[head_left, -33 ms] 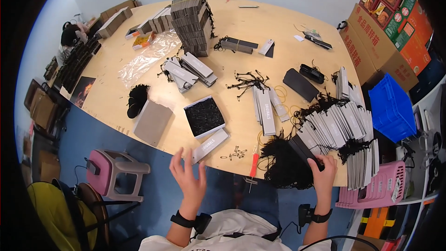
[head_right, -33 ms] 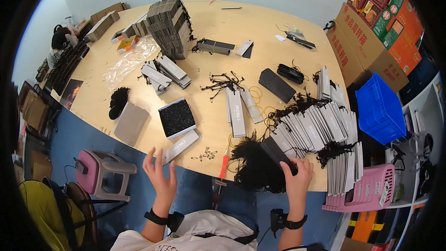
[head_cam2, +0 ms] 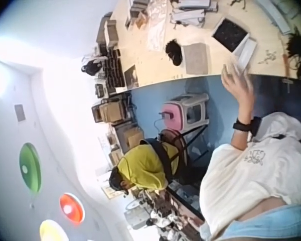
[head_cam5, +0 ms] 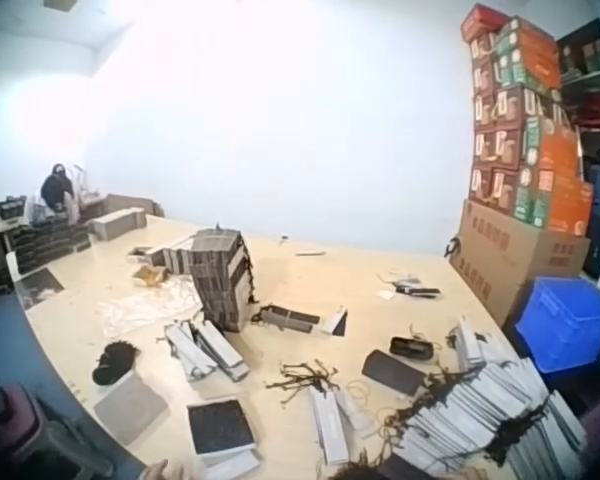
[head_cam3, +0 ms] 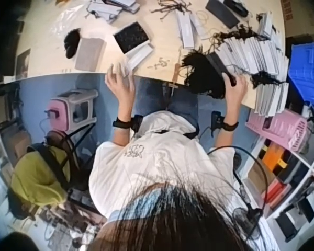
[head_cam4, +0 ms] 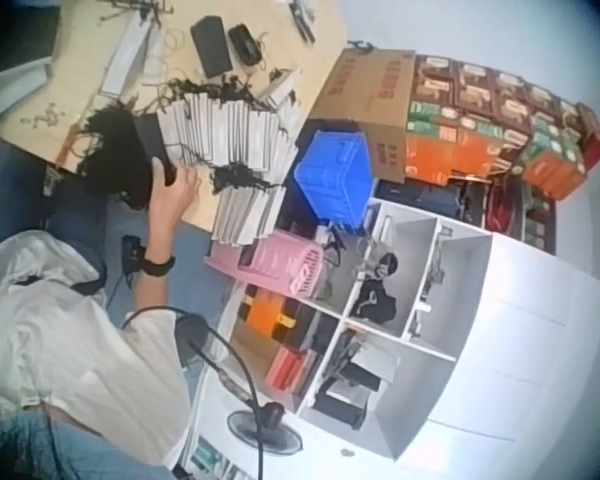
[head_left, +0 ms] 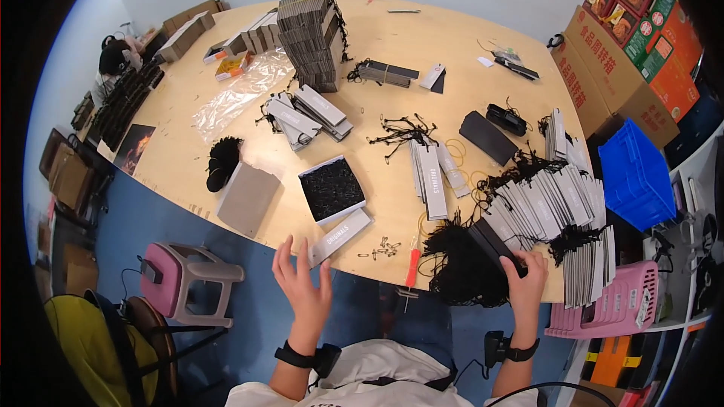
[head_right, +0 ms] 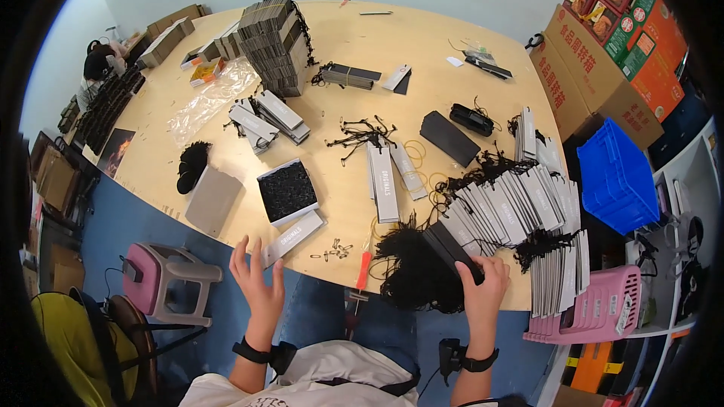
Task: The person threads a black cord through a hole in a paper tag and ties it into a loop. They then pick up a stack of tags, remove a rubber band, and place the tags on the table before picking up another stack and securing it with a rubber band.
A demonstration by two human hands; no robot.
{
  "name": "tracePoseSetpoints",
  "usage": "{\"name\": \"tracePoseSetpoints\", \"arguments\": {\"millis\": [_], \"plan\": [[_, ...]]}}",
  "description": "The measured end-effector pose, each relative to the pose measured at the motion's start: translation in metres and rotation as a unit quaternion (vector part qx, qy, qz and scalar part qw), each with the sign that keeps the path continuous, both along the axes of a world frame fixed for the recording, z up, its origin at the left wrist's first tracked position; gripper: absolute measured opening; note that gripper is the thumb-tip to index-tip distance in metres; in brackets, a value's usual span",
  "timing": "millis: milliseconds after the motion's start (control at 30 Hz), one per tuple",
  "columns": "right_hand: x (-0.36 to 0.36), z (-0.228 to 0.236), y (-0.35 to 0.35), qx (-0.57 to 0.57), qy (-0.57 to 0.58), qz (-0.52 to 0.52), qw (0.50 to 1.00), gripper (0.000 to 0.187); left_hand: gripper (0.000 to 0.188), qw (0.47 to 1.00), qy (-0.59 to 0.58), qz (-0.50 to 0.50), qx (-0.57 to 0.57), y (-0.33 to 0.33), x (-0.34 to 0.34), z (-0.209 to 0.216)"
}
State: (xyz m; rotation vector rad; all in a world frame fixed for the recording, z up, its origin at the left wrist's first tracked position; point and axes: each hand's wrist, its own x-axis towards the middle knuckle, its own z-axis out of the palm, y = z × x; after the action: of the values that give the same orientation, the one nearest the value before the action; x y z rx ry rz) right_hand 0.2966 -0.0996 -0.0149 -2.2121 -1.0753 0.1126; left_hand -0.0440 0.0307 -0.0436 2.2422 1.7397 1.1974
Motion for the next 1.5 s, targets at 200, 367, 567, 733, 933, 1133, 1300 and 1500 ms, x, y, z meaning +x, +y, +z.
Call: {"name": "tracePoseSetpoints", "arguments": {"millis": [200,367,567,733,933,1133,1300,1500], "plan": [[-0.013,0.015,-0.002,0.127,-0.027,0.013,0.991,0.03,0.035,0.999,0.037,-0.017,-0.031,0.01,-0.012,-0.009],[-0.046,0.025,-0.023,0.114,0.087,0.225,0.964,0.027,0.033,0.999,-0.024,-0.029,0.006,0.009,-0.014,-0.009],[-0.073,-0.007,-0.035,0.084,0.145,0.298,0.94,0.018,0.021,0.977,-0.192,-0.082,0.033,0.004,-0.021,-0.017],[-0.076,-0.025,-0.04,0.105,0.104,0.244,0.958,0.018,0.018,0.916,-0.377,-0.133,-0.042,-0.012,-0.019,-0.011],[-0.084,-0.049,-0.041,0.064,0.03,0.226,0.971,0.018,0.018,0.853,-0.345,-0.315,-0.232,-0.022,-0.014,0.001],[-0.09,-0.059,-0.042,0.023,0.14,0.234,0.962,0.017,0.023,0.795,-0.208,-0.435,-0.368,-0.035,0.018,0.001],[-0.092,-0.064,-0.043,0.028,0.186,0.245,0.951,0.014,0.028,0.78,-0.211,-0.443,-0.388,-0.041,0.029,-0.003],[-0.091,-0.048,-0.041,0.01,-0.018,0.289,0.957,0.009,0.023,0.788,-0.212,-0.44,-0.375,-0.041,0.033,-0.011]]}}
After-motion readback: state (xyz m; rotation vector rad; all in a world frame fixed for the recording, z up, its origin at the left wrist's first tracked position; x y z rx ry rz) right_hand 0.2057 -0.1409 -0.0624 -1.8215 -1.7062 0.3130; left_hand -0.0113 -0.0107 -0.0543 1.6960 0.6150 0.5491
